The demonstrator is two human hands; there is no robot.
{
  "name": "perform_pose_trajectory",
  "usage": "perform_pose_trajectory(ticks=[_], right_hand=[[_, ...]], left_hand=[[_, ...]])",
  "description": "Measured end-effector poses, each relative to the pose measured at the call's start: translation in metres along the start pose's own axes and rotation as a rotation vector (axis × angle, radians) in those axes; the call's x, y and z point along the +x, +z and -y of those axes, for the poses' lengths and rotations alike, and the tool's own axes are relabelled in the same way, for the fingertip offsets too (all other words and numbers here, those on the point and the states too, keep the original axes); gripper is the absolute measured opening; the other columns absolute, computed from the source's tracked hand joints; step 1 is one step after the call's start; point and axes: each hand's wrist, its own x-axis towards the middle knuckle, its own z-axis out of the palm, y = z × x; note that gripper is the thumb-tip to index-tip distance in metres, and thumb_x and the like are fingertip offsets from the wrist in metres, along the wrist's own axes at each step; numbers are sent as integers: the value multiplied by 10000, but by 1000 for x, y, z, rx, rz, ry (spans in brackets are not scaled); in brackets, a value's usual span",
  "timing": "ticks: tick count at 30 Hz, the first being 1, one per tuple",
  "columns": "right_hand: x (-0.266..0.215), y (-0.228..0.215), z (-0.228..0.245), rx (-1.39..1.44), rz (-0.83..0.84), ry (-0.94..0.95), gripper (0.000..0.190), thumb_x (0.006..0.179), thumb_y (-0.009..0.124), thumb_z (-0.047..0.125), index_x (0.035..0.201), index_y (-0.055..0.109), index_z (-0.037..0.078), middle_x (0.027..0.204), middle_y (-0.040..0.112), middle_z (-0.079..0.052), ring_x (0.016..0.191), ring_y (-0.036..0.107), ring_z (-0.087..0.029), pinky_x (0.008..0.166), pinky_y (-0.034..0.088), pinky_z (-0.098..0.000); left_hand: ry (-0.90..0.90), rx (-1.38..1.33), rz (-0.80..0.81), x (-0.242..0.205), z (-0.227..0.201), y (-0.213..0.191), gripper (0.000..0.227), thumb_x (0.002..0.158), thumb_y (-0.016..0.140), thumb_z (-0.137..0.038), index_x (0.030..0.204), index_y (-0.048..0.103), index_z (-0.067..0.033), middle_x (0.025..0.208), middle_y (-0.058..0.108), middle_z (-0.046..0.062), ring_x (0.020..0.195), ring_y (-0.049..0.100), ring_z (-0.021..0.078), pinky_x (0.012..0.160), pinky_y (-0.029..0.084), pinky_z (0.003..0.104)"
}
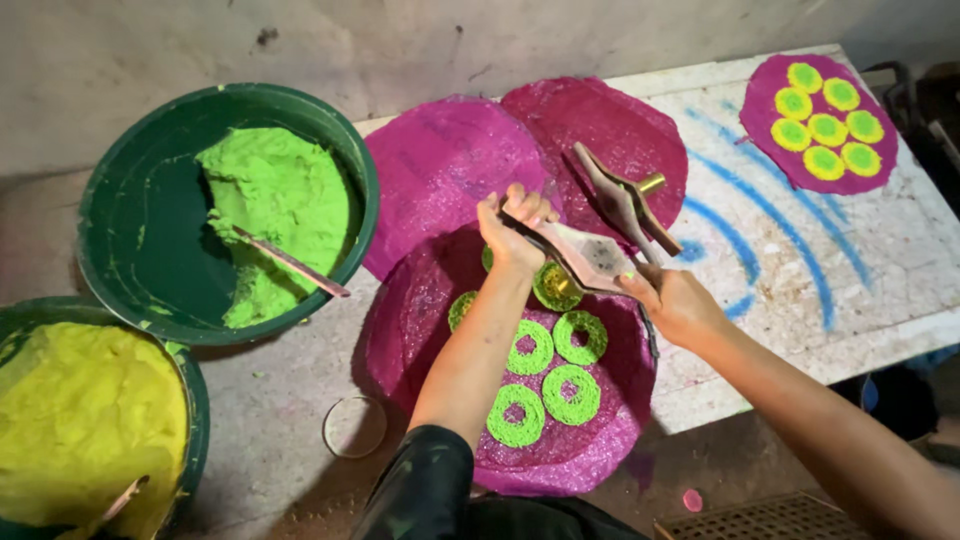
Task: The person uses a wooden press tool to scoop green and yellow dough from separate bowls and form circular shapes onto a pink mat. They repeatedly fill the press, squeeze the handles to extrude the dough, and arrange the resulting rings on the surface.
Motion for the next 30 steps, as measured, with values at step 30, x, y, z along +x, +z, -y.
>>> perform_pose_trajectory(ticks=[30], right_hand=[[-58,22,38,-51,120,-114,566,992,481,558,1115,736,68,911,729,-247,905,687,-461,782,523,-518]], left_hand=[[265,102,-51,-122,-36,22,301,890,372,-380,674,377,-171,556,302,-32,513,325,147,585,339,353]])
